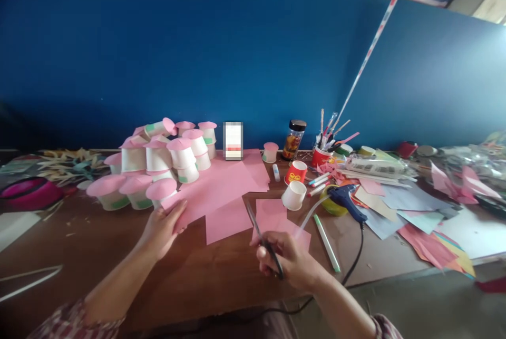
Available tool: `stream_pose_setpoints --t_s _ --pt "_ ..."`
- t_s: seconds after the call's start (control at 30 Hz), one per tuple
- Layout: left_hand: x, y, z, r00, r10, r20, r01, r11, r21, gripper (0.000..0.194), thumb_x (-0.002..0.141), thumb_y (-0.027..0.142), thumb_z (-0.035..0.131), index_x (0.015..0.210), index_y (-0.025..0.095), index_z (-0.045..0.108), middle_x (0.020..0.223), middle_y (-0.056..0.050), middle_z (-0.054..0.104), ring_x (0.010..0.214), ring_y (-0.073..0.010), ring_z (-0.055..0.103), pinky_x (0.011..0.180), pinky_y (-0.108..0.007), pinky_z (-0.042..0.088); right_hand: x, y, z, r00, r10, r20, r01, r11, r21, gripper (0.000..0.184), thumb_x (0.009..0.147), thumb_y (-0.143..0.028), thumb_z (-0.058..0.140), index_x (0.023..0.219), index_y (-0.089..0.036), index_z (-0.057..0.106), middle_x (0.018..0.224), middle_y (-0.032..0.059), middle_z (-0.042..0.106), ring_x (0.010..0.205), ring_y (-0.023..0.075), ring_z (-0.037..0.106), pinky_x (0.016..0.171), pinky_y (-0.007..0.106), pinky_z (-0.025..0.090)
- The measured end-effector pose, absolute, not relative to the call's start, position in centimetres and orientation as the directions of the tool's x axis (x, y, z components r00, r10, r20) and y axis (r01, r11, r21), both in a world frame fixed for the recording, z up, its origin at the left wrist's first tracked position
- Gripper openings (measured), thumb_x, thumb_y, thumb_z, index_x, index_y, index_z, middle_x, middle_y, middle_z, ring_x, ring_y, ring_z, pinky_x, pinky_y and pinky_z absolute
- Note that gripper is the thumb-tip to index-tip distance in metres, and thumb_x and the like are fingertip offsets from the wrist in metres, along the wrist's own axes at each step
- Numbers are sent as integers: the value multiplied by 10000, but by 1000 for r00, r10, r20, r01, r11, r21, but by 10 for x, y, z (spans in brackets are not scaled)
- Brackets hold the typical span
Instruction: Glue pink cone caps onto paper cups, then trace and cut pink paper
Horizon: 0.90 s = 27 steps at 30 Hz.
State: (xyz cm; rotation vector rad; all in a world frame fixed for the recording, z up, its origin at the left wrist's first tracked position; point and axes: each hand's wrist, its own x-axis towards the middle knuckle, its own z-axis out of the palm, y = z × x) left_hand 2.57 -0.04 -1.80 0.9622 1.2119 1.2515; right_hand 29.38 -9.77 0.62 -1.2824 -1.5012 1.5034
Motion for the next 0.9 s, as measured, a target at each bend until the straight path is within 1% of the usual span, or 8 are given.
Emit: stream_pose_setpoints --t_s 0.1,0.3,0.4,0.53,0.6,0.7,0.77,0.9 --pt "25 0 -22 -60 993 -102 -188 89 978 362 662 443 719 591 166 497 447 76 441 392 -59 397 400 -196 360 283 -99 5 -384 895 -225 226 -145 -963 495 803 -570 575 1009 -120 594 649 16 578 593 117 536 558 240 405" --pt "23 -2 -23 -40 995 -91 -202 81 976 331 671 441 730 686 147 580 508 51 515 447 -81 461 428 -201 383 267 -84 11 -366 900 -237 286 -133 -949 432 802 -529 574 947 -124 611 621 13 591 580 122 554 532 228 418" --pt "22 -1 -25 -29 997 -67 -191 60 980 335 689 438 722 779 127 634 590 12 592 537 -116 539 520 -225 446 266 -79 10 -383 896 -225 301 -110 -947 397 823 -504 558 939 -129 614 618 13 595 566 119 554 514 221 405" --pt "21 0 -30 -1 1000 -1 -158 1 987 345 723 430 698 863 117 660 778 -49 682 760 -184 624 702 -268 491 268 -75 5 -409 889 -206 302 -81 -950 393 842 -503 540 945 -130 612 629 16 603 554 112 547 507 213 394" --pt "20 1 -33 16 1000 20 -143 -17 990 328 739 422 687 863 120 665 807 -54 691 798 -191 626 740 -276 487 267 -74 4 -407 890 -204 300 -81 -951 406 835 -509 549 959 -127 610 626 14 601 554 112 545 505 210 392" --pt "20 2 -37 25 999 37 -122 -34 992 296 747 419 682 811 130 668 787 -43 690 777 -180 615 712 -260 481 266 -73 5 -399 896 -197 305 -73 -950 406 827 -509 562 955 -127 607 617 11 597 555 116 547 502 209 391" --pt "20 3 -38 29 999 45 -116 -42 992 285 750 420 680 793 138 667 792 -39 693 782 -177 612 708 -253 480 265 -72 5 -398 899 -180 315 -50 -948 380 833 -500 559 913 -131 605 615 12 596 559 118 549 509 212 396" --pt "21 3 -38 41 999 31 -126 -26 992 297 751 427 680 834 142 680 872 -59 711 855 -202 622 755 -271 488 264 -69 6 -400 903 -159 325 -22 -945 353 849 -486 542 853 -138 595 613 14 595 558 119 551 520 219 398"
